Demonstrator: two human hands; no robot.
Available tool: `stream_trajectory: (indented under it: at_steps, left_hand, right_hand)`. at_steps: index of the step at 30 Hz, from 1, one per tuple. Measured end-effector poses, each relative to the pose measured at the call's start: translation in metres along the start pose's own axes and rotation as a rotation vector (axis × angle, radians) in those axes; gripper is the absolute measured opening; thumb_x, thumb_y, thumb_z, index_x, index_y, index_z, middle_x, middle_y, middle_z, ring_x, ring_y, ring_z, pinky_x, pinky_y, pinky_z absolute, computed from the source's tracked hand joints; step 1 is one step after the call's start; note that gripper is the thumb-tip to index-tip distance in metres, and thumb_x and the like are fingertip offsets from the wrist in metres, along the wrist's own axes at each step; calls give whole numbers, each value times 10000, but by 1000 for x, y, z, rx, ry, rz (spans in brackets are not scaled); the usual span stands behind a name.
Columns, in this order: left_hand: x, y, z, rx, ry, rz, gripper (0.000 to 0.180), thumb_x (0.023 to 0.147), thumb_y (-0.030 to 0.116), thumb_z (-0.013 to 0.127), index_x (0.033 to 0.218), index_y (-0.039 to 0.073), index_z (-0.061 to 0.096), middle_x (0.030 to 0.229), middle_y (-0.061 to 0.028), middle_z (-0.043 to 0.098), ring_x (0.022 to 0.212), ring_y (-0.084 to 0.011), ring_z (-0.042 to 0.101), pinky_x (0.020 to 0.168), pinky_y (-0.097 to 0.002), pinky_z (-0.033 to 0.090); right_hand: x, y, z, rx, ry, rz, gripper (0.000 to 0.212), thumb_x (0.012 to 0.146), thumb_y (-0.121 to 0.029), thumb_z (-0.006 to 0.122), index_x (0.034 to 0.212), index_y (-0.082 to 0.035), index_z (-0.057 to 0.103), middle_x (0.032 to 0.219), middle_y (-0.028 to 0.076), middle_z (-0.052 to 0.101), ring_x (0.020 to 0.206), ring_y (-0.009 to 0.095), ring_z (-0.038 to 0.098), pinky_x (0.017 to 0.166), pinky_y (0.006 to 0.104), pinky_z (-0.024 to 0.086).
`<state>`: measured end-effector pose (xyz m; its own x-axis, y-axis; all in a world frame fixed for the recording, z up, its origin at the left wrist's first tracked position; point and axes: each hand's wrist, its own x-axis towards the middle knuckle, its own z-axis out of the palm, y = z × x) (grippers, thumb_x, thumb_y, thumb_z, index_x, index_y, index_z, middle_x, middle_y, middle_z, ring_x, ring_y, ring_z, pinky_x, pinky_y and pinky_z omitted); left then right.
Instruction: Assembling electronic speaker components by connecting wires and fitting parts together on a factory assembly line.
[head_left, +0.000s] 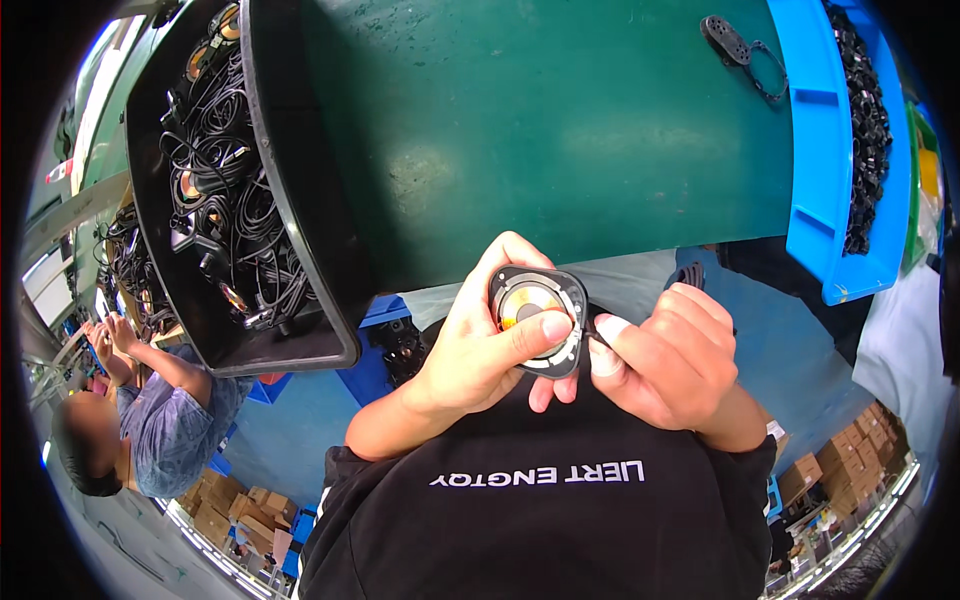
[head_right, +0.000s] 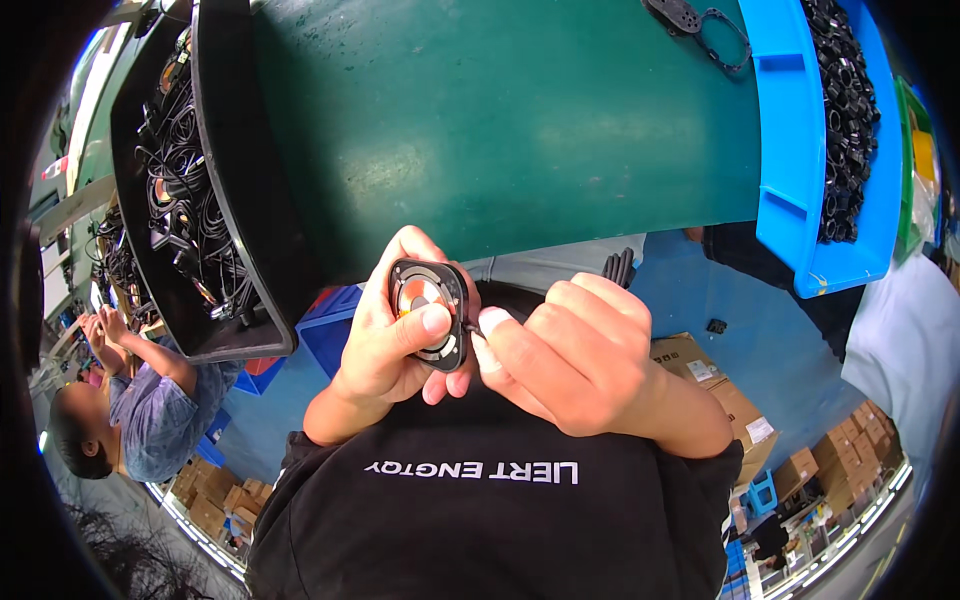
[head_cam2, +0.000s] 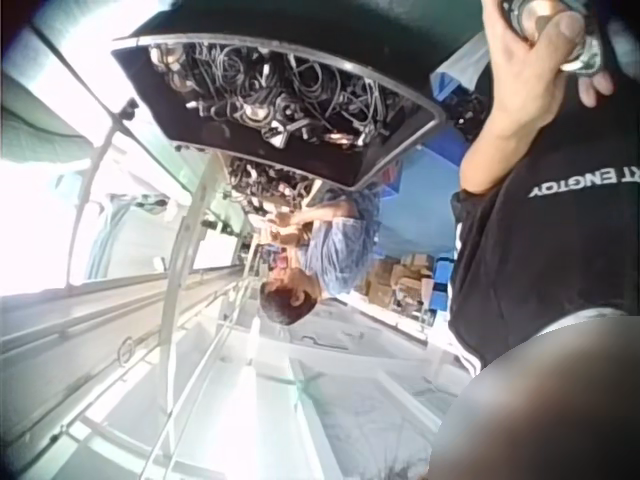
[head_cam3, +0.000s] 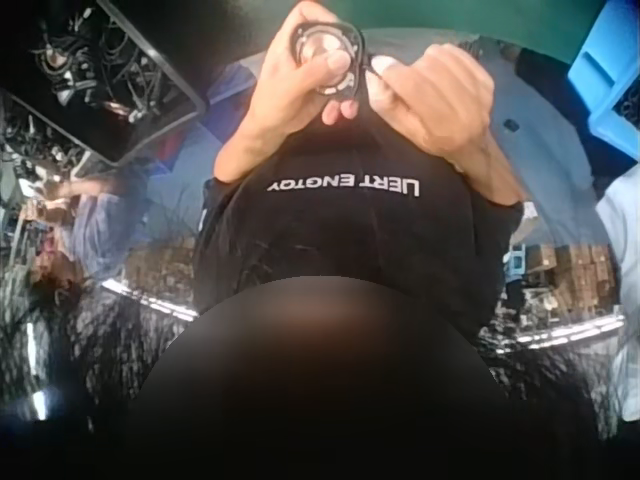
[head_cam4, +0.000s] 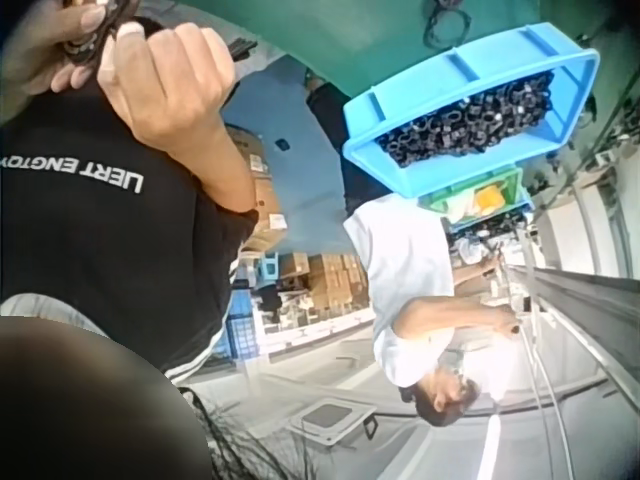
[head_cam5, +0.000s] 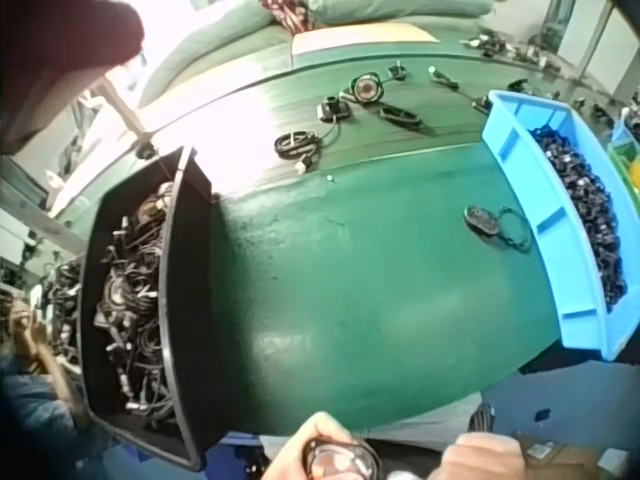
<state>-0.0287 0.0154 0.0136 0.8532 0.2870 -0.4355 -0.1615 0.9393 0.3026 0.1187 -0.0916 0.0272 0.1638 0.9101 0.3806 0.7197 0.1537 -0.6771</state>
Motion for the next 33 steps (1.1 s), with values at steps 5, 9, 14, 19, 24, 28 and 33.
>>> stream_trajectory:
  at_steps: [5, 9, 14, 19, 24, 28, 33]
  left_hand:
    - [0, 2, -1, 7, 7, 14, 344, 880, 17, 615, 1045, 35, 313, 833, -180, 583, 498, -254, 618, 344, -262, 470]
    - [-1, 1, 0, 8, 13, 15, 344, 881, 17, 615, 1044, 34, 313, 832, -178, 583, 493, -252, 614, 349, -262, 473]
    - [-3, 1, 1, 41, 13, 10, 346, 880, 13, 616, 1046, 33, 313, 837, -176, 582, 498, -246, 614, 368, -260, 486]
    - [-3, -1, 3, 142, 25, 56, 354, 872, 1, 623, 1047, 33, 316, 868, -176, 576, 523, -234, 622, 395, -255, 504]
    - [-7, -2, 3, 268, 27, 123, 365, 862, -17, 630, 1048, 31, 319, 926, -184, 562, 557, -219, 630, 415, -247, 515]
    - [-9, -4, 2, 356, -4, 166, 371, 856, -27, 632, 1048, 30, 320, 969, -192, 548, 576, -213, 634, 421, -241, 518]
    - [-9, -4, 1, 435, -53, 209, 369, 854, -33, 629, 1046, 29, 320, 998, -197, 537, 581, -212, 635, 422, -235, 518]
  right_hand:
    - [-2, -4, 1, -56, 19, 23, 103, 732, 15, 674, 827, 2, 634, 644, 5, 451, 492, 127, 312, 457, 256, 316]
    - [-5, -3, 0, -59, 11, 10, 97, 742, 16, 669, 832, 6, 636, 646, 7, 452, 493, 127, 309, 459, 257, 319]
    - [-7, -1, -1, -44, -16, -7, 93, 746, 13, 663, 834, 3, 631, 642, 9, 445, 493, 129, 310, 457, 259, 318]
    - [-6, -1, -1, -27, -55, -5, 86, 751, 5, 659, 828, -12, 622, 633, 12, 431, 489, 134, 314, 455, 261, 316]
    - [-7, -2, -3, -8, -92, 2, 81, 757, -3, 654, 822, -26, 612, 623, 14, 417, 486, 139, 318, 452, 263, 313]
    - [-6, 1, -4, 54, -115, 38, 74, 762, -8, 650, 816, -33, 606, 623, 18, 419, 486, 145, 326, 455, 268, 319]
    - [-8, 3, -4, 231, -135, 145, 56, 777, -14, 640, 805, -33, 595, 640, 29, 447, 496, 159, 354, 471, 283, 342]
